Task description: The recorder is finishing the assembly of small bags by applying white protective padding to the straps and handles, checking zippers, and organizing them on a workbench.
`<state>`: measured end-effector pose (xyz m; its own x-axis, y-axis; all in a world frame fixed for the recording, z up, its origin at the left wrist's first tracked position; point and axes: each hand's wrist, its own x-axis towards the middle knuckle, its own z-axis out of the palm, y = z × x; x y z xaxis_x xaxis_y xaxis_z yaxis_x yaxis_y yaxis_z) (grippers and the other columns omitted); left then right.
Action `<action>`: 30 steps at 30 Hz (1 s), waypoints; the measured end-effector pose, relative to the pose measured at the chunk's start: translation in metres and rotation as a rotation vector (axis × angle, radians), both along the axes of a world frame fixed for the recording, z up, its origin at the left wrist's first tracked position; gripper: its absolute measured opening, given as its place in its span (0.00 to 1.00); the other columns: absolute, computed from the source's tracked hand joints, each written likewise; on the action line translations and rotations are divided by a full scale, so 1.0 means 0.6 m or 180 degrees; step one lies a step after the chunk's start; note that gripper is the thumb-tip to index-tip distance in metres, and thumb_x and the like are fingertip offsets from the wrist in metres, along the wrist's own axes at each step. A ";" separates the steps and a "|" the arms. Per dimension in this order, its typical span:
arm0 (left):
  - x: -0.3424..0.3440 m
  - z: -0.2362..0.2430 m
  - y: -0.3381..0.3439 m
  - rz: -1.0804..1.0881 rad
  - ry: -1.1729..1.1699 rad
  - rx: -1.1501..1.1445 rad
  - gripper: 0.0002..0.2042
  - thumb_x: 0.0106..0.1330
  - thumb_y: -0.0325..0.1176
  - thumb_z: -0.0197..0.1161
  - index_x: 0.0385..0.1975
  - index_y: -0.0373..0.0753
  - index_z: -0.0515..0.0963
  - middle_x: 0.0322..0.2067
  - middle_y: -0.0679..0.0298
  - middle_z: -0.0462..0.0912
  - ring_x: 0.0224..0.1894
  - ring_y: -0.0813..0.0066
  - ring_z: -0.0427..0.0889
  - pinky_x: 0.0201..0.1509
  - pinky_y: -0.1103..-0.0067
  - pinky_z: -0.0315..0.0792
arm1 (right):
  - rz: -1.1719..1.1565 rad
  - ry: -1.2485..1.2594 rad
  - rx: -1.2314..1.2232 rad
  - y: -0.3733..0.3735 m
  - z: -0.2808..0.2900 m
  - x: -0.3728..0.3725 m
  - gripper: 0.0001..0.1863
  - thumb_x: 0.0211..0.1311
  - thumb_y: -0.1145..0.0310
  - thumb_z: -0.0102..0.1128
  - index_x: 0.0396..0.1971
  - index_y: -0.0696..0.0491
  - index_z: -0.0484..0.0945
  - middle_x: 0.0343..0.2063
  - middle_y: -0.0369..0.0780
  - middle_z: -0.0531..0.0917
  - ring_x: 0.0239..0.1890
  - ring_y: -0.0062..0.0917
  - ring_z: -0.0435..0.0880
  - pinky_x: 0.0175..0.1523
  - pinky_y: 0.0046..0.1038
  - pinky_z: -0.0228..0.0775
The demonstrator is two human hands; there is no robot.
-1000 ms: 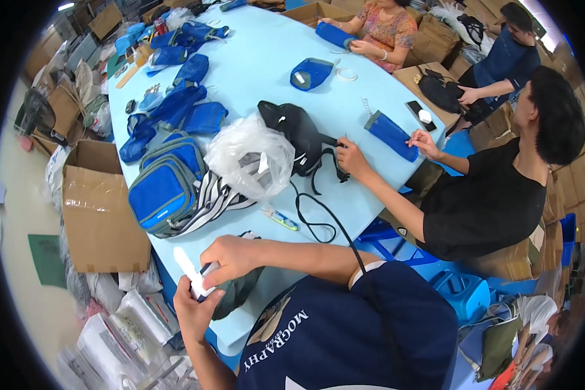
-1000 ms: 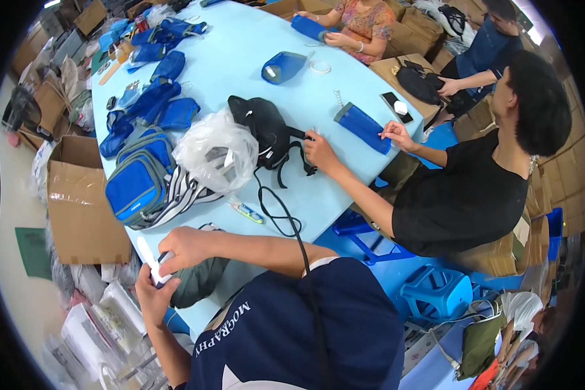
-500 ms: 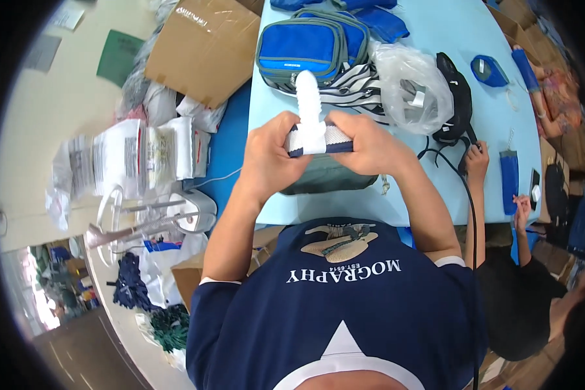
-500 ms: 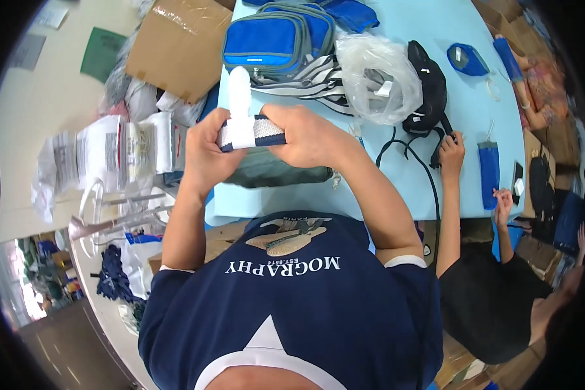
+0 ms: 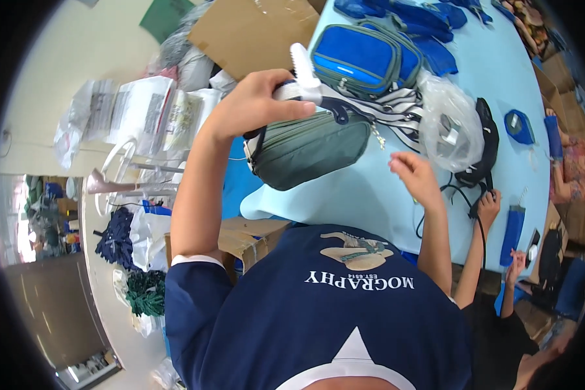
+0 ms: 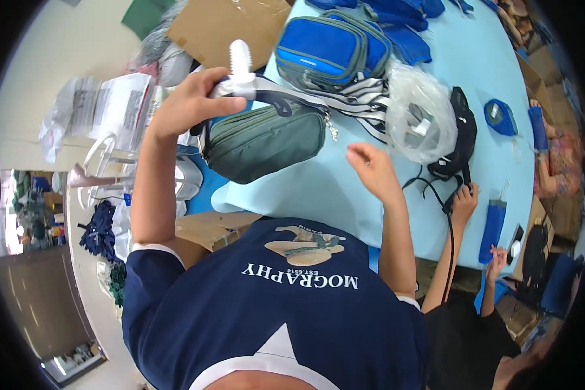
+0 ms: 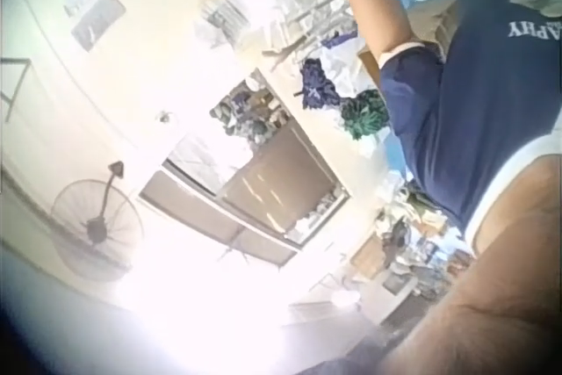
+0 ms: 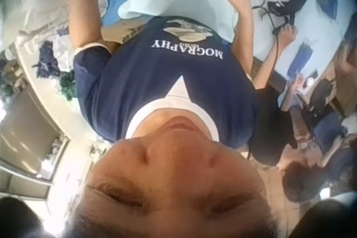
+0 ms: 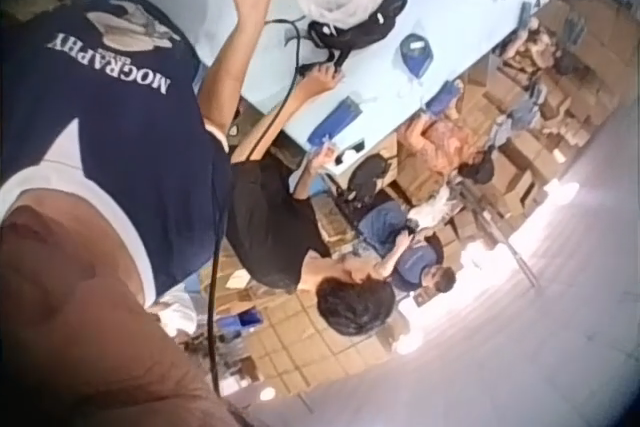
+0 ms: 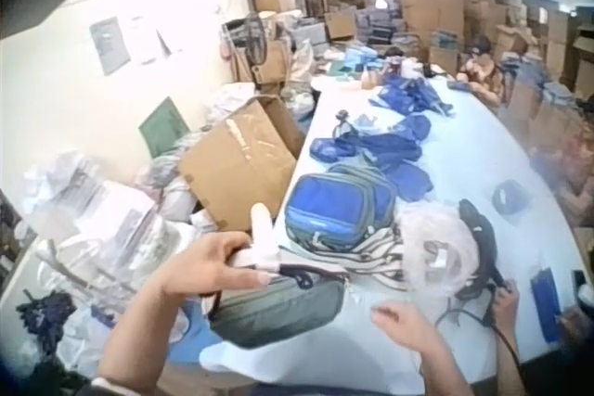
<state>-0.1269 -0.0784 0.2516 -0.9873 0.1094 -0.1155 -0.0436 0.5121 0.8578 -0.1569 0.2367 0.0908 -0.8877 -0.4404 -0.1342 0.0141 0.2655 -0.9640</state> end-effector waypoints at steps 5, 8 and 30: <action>-0.017 0.001 -0.011 0.0120 -0.0594 0.0324 0.21 0.55 0.45 0.64 0.34 0.29 0.76 0.25 0.67 0.76 0.26 0.83 0.72 0.28 0.85 0.65 | 0.0200 0.0165 0.0258 -0.007 0.004 0.006 0.15 0.54 0.66 0.60 0.39 0.60 0.76 0.31 0.41 0.81 0.35 0.22 0.79 0.39 0.21 0.69; -0.020 -0.002 -0.022 0.0240 -0.0640 0.0694 0.19 0.57 0.45 0.63 0.33 0.31 0.76 0.24 0.70 0.76 0.25 0.86 0.71 0.27 0.86 0.64 | 0.0060 0.0591 0.0449 -0.013 0.042 -0.004 0.20 0.50 0.65 0.64 0.42 0.59 0.75 0.38 0.43 0.79 0.42 0.27 0.77 0.44 0.25 0.69; 0.021 -0.021 0.111 -0.0157 -0.0186 -0.0178 0.19 0.55 0.41 0.65 0.34 0.30 0.70 0.26 0.65 0.75 0.28 0.83 0.70 0.29 0.80 0.66 | 0.0042 0.3140 0.0584 -0.132 0.143 -0.010 0.19 0.40 0.80 0.56 0.38 0.60 0.67 0.28 0.46 0.75 0.32 0.42 0.76 0.33 0.37 0.69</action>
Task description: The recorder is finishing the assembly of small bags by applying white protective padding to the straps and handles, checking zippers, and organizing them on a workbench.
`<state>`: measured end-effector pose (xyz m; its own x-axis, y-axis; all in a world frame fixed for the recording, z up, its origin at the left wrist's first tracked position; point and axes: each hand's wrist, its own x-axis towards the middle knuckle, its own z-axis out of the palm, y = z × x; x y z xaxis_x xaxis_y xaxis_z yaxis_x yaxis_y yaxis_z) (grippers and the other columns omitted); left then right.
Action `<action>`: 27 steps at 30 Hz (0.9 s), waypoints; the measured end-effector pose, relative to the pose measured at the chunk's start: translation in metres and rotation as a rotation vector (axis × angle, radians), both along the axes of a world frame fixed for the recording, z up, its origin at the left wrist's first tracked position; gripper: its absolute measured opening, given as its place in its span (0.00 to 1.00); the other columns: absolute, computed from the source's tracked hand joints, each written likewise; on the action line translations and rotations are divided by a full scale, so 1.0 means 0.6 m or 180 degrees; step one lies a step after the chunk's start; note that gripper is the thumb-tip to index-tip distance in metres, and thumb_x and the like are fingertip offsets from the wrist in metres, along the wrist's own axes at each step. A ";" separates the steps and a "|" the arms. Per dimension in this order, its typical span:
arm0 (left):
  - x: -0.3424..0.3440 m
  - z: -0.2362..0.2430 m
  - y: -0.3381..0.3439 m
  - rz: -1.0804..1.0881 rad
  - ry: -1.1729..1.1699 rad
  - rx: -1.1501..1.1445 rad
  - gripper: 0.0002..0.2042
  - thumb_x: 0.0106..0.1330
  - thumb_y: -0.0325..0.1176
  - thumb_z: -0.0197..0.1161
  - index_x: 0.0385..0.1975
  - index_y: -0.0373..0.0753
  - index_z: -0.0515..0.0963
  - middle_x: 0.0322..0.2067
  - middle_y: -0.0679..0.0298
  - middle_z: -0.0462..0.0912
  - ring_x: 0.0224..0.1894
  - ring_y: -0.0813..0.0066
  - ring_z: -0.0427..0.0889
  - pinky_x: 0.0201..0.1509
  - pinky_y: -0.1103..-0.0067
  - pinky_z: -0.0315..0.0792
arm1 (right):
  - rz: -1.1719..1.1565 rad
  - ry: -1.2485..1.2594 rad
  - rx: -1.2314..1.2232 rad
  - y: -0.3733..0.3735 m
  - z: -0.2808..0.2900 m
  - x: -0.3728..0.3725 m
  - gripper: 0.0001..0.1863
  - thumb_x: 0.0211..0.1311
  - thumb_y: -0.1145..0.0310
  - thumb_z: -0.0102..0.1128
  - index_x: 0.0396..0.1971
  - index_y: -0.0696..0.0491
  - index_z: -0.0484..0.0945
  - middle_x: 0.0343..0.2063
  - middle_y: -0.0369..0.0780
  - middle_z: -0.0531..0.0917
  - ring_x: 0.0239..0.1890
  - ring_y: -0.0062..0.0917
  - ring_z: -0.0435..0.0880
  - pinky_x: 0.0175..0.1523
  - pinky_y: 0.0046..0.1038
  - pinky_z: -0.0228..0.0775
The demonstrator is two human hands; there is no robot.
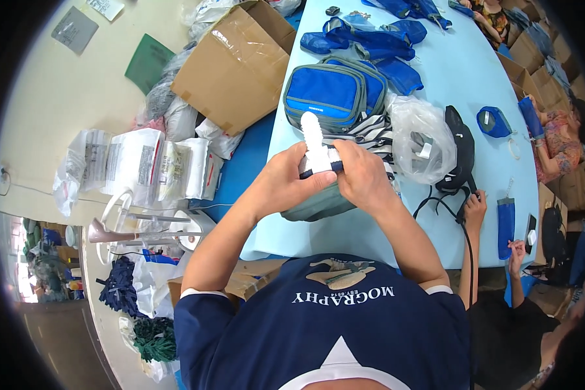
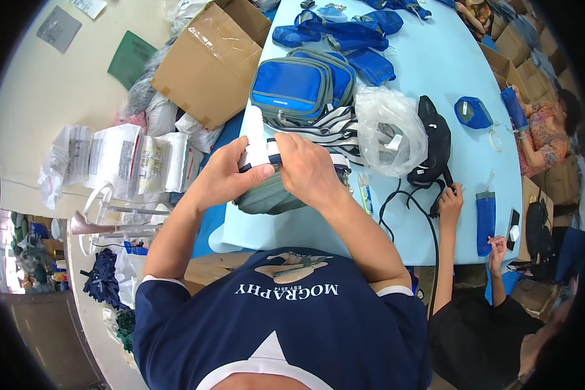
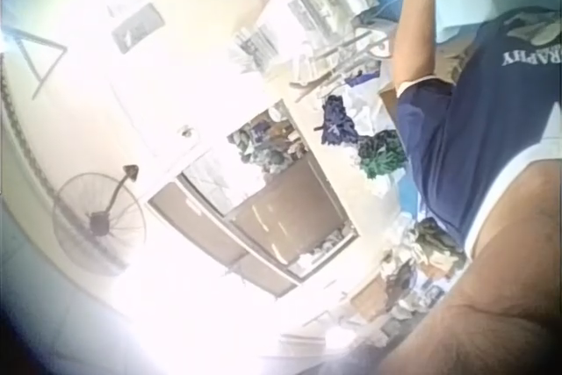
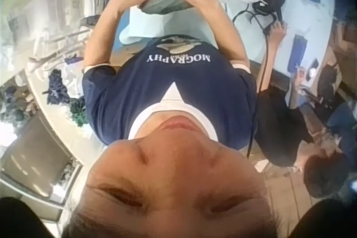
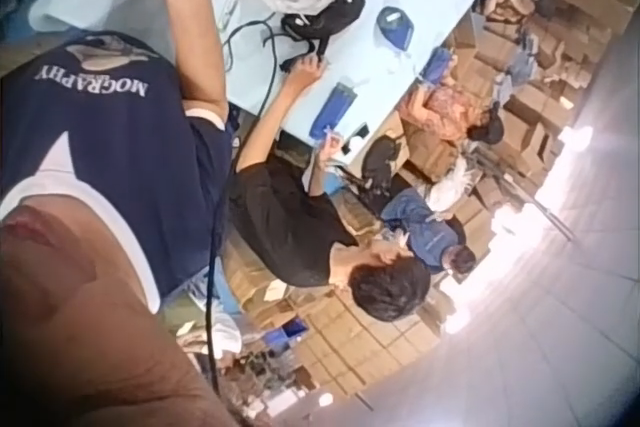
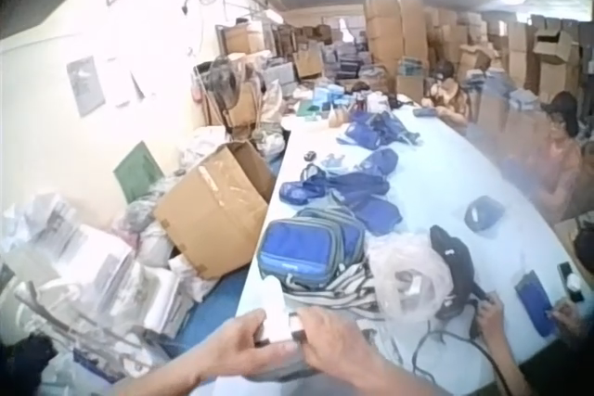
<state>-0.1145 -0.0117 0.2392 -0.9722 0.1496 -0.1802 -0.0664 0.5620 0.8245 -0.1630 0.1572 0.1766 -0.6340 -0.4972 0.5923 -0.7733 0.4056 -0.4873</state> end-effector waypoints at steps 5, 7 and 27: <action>0.002 -0.053 0.025 0.0285 0.0850 0.1385 0.16 0.56 0.38 0.65 0.32 0.32 0.70 0.26 0.65 0.75 0.29 0.83 0.70 0.29 0.82 0.66 | 0.0098 -0.0085 -0.0195 -0.006 0.013 0.002 0.17 0.43 0.79 0.56 0.38 0.60 0.67 0.25 0.48 0.76 0.28 0.43 0.77 0.30 0.39 0.68; 0.000 -0.058 0.035 0.0397 0.0976 0.1551 0.15 0.57 0.37 0.64 0.33 0.32 0.70 0.26 0.65 0.75 0.29 0.84 0.70 0.30 0.83 0.66 | -0.0017 -0.0622 -0.0478 -0.010 0.012 0.006 0.16 0.45 0.78 0.55 0.38 0.60 0.67 0.24 0.49 0.77 0.27 0.45 0.77 0.29 0.40 0.68; 0.020 -0.066 0.019 -0.0018 0.0689 0.0326 0.19 0.55 0.42 0.65 0.34 0.30 0.73 0.19 0.54 0.75 0.20 0.67 0.74 0.25 0.75 0.68 | 0.1246 -0.2363 -0.1079 0.045 -0.028 -0.009 0.21 0.49 0.77 0.56 0.47 0.59 0.69 0.33 0.41 0.78 0.40 0.28 0.77 0.45 0.25 0.67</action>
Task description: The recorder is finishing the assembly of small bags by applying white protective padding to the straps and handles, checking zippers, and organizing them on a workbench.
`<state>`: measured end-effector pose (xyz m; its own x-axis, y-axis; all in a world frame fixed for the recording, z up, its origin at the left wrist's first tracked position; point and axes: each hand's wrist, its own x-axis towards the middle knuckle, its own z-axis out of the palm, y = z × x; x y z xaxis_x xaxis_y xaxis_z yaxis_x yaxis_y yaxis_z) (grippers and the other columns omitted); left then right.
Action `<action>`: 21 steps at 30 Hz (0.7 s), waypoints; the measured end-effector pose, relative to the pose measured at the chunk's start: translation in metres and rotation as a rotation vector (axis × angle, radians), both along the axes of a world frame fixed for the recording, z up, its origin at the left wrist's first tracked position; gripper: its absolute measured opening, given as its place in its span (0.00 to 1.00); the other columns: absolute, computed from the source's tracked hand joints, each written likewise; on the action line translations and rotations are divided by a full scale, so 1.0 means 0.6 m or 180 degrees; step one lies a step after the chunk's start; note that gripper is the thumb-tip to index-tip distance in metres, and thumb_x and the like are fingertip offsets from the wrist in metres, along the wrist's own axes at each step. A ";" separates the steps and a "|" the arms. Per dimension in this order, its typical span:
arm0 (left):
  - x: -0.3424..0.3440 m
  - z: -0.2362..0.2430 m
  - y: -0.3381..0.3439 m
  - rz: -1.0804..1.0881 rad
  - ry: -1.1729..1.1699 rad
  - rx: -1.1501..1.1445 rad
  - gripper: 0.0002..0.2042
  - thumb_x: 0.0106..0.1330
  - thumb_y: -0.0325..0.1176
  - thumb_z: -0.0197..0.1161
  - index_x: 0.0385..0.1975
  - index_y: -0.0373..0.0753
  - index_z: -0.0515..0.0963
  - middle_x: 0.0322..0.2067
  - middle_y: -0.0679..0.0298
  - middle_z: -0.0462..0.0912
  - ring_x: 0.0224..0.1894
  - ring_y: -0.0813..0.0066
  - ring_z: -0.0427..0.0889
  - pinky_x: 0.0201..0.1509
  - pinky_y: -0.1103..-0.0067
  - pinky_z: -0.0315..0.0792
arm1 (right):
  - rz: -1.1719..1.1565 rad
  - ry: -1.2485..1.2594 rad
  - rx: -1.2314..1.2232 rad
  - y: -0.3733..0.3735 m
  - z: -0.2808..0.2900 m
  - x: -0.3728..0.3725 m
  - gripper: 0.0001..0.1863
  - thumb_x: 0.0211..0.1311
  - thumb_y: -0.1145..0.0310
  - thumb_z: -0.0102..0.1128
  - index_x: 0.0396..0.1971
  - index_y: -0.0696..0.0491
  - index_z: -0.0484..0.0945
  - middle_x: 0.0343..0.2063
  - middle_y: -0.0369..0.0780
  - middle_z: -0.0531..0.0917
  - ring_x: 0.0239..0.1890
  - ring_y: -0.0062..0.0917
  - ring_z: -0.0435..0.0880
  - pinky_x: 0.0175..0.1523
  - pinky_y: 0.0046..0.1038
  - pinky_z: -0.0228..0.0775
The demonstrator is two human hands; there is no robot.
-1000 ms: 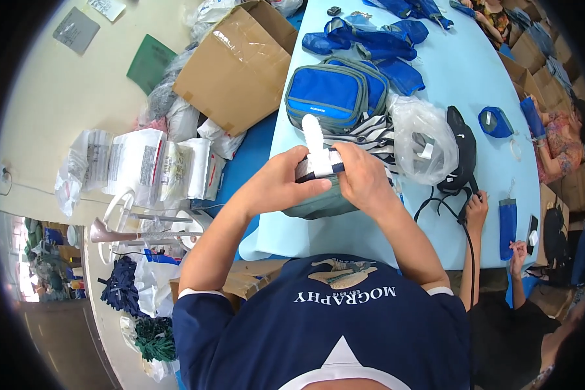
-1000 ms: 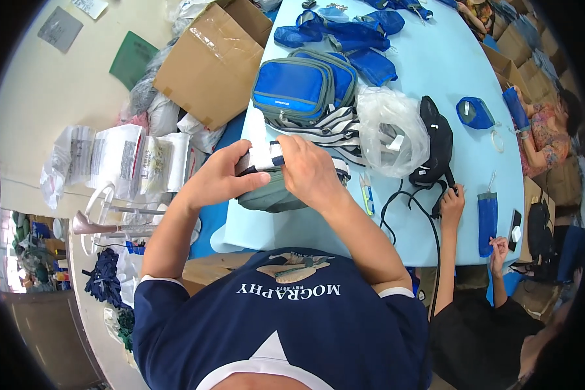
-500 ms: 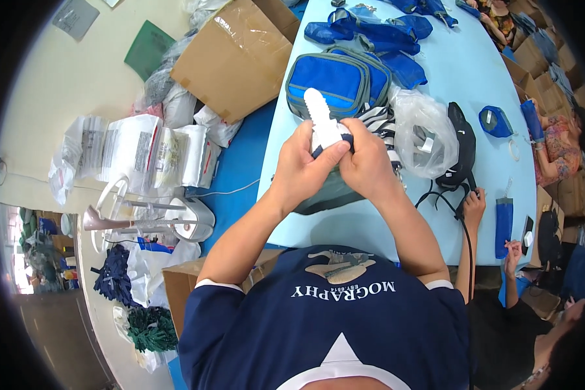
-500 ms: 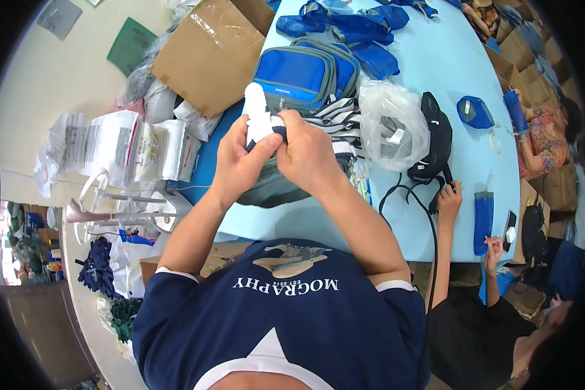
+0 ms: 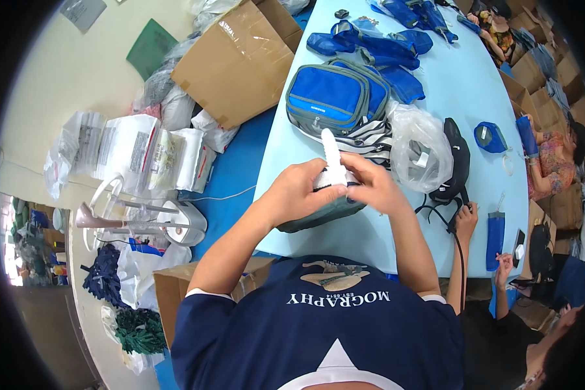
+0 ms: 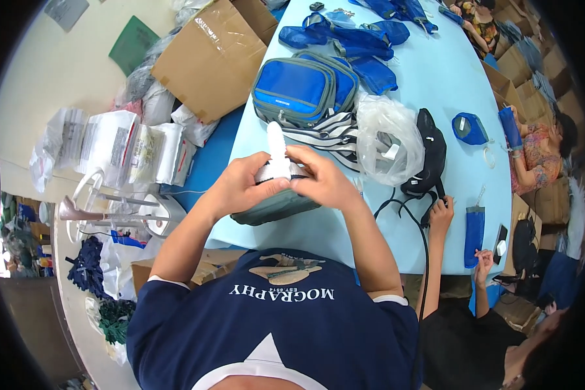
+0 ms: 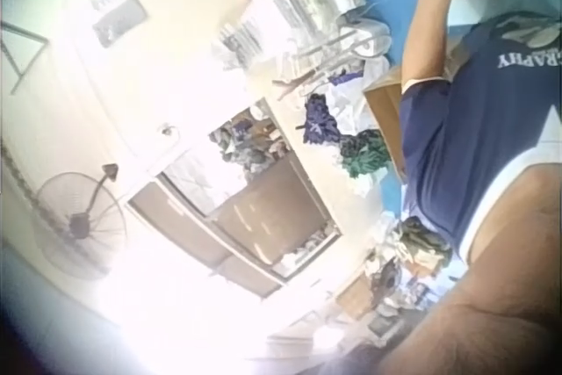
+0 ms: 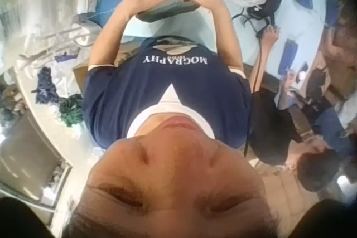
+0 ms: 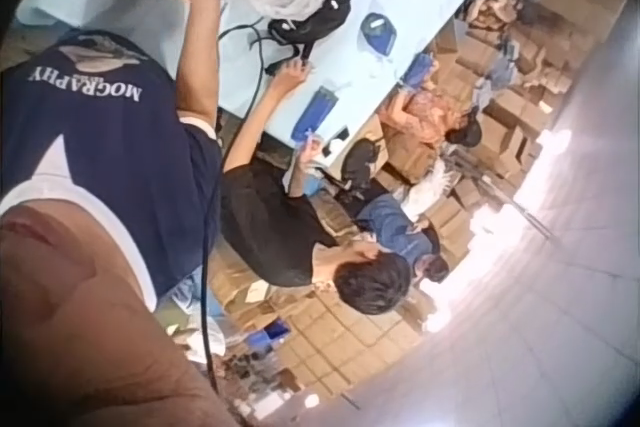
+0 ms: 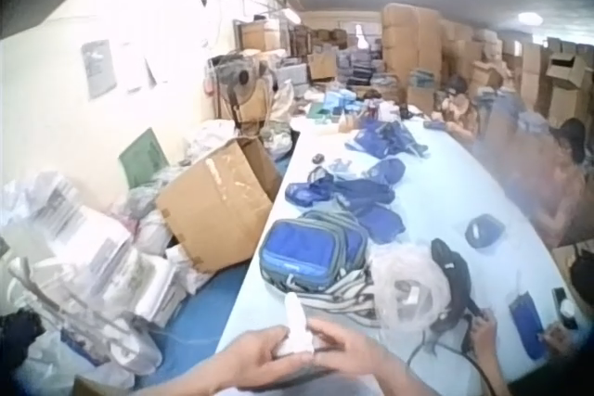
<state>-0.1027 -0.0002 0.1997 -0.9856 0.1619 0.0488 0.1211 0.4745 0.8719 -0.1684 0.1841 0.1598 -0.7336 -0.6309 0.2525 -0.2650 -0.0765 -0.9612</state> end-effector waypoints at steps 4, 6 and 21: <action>-0.001 0.019 0.017 -0.0273 -0.0003 -0.0530 0.20 0.54 0.44 0.64 0.34 0.30 0.73 0.21 0.50 0.78 0.25 0.53 0.77 0.28 0.68 0.70 | 0.0447 -0.1546 0.0010 0.012 0.000 -0.018 0.12 0.58 0.71 0.54 0.40 0.60 0.75 0.33 0.34 0.78 0.37 0.15 0.74 0.42 0.19 0.66; 0.000 0.015 0.023 -0.0268 0.0101 -0.0822 0.20 0.54 0.44 0.63 0.34 0.31 0.73 0.22 0.51 0.78 0.26 0.53 0.78 0.29 0.67 0.70 | 0.0286 -0.1715 -0.0278 0.002 -0.005 -0.012 0.10 0.58 0.71 0.55 0.37 0.59 0.75 0.30 0.32 0.78 0.33 0.12 0.73 0.38 0.17 0.65; 0.018 -0.006 0.029 -0.0216 0.1241 -0.1542 0.20 0.54 0.46 0.62 0.33 0.33 0.73 0.23 0.57 0.76 0.21 0.60 0.77 0.23 0.71 0.71 | -0.0549 -0.1524 -0.1001 -0.024 0.001 0.025 0.06 0.62 0.72 0.51 0.31 0.59 0.75 0.27 0.35 0.79 0.27 0.12 0.72 0.32 0.16 0.64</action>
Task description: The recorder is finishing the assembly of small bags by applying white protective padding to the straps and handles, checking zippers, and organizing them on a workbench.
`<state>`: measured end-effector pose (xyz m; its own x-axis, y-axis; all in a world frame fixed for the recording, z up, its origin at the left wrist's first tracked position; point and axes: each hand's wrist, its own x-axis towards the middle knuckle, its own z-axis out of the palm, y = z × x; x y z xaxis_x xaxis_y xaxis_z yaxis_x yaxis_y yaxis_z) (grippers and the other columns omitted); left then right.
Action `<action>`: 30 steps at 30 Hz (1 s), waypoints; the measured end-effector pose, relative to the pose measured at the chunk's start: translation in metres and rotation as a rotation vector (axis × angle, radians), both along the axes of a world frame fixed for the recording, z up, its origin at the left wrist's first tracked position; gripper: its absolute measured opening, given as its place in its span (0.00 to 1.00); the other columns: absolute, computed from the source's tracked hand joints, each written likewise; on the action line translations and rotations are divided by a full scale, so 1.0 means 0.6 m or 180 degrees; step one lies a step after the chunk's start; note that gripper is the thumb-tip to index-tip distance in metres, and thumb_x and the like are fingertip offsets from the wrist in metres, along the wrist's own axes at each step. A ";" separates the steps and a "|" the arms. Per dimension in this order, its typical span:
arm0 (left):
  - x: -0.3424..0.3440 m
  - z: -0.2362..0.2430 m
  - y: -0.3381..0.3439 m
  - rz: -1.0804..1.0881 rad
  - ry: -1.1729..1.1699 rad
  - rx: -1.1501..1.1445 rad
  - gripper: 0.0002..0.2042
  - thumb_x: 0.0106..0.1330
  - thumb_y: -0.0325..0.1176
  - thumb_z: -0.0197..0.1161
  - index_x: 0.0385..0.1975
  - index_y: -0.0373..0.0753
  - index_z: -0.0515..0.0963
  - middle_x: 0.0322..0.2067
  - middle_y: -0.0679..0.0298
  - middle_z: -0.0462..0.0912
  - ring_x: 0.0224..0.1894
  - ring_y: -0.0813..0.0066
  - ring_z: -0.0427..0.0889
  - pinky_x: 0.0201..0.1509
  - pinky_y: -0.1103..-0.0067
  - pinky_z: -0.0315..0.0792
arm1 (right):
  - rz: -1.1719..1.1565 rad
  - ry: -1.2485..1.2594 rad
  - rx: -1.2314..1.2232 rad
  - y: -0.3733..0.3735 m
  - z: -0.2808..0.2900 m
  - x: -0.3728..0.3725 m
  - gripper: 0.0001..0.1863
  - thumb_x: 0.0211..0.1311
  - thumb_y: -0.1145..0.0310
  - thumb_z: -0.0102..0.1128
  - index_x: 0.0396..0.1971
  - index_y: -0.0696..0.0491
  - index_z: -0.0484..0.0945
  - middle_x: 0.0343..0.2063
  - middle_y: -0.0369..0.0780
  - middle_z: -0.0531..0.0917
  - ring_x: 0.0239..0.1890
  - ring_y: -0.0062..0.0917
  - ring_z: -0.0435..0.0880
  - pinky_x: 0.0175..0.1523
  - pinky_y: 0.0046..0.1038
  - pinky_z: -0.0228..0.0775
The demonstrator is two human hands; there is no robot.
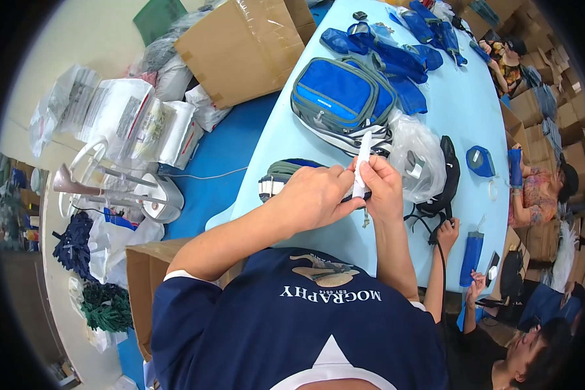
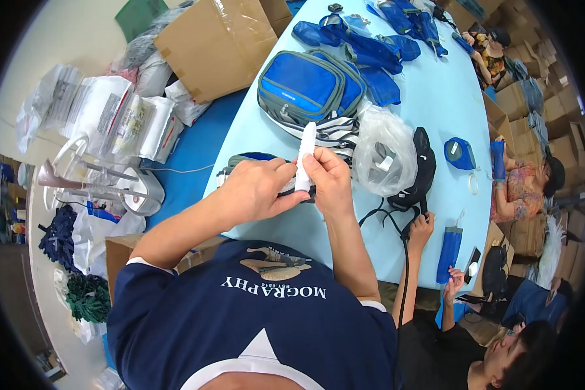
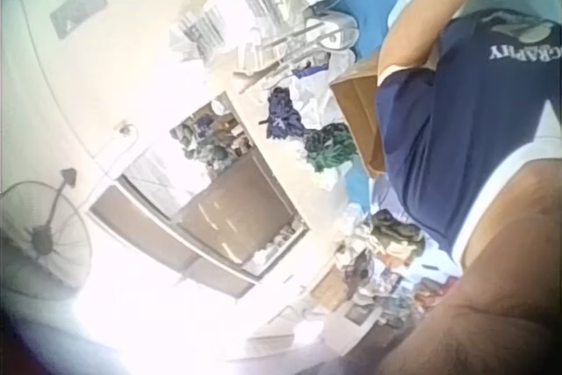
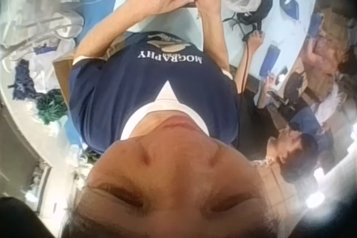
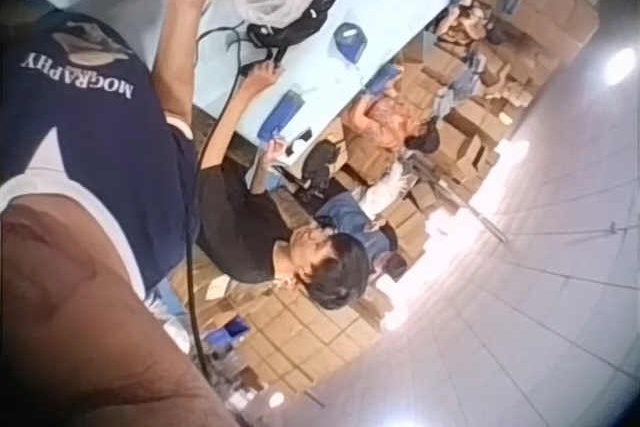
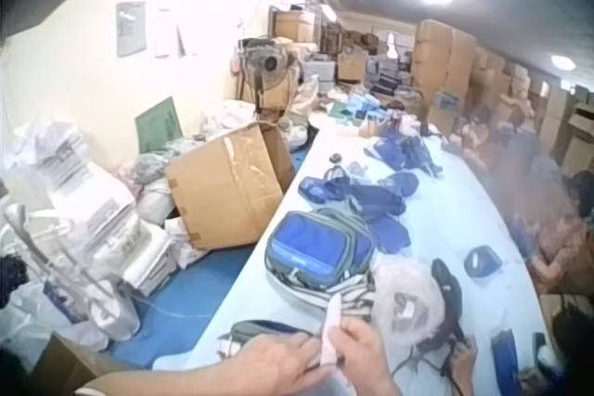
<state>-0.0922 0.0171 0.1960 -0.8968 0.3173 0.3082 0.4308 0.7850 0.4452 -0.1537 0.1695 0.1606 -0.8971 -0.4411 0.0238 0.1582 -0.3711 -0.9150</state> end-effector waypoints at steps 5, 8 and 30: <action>0.010 0.000 0.004 0.0077 0.0080 0.0501 0.20 0.54 0.46 0.63 0.31 0.33 0.72 0.23 0.57 0.75 0.20 0.61 0.76 0.22 0.71 0.70 | 0.0389 -0.0066 0.0193 0.005 -0.004 -0.006 0.07 0.62 0.71 0.50 0.29 0.57 0.74 0.24 0.31 0.75 0.24 0.10 0.68 0.29 0.15 0.60; 0.014 0.005 0.005 0.0152 -0.0056 0.0176 0.18 0.55 0.45 0.62 0.28 0.33 0.71 0.21 0.59 0.73 0.18 0.62 0.75 0.19 0.72 0.69 | 0.0322 -0.0011 0.0197 -0.001 -0.001 0.000 0.06 0.62 0.71 0.50 0.27 0.56 0.74 0.23 0.30 0.74 0.24 0.09 0.66 0.28 0.15 0.58; 0.009 -0.025 -0.006 0.0203 0.0003 0.0953 0.18 0.48 0.42 0.68 0.29 0.35 0.71 0.23 0.55 0.75 0.25 0.56 0.76 0.27 0.69 0.70 | 0.0587 0.0728 0.1313 0.016 0.019 -0.015 0.07 0.56 0.70 0.56 0.30 0.59 0.75 0.24 0.31 0.75 0.27 0.11 0.69 0.31 0.16 0.61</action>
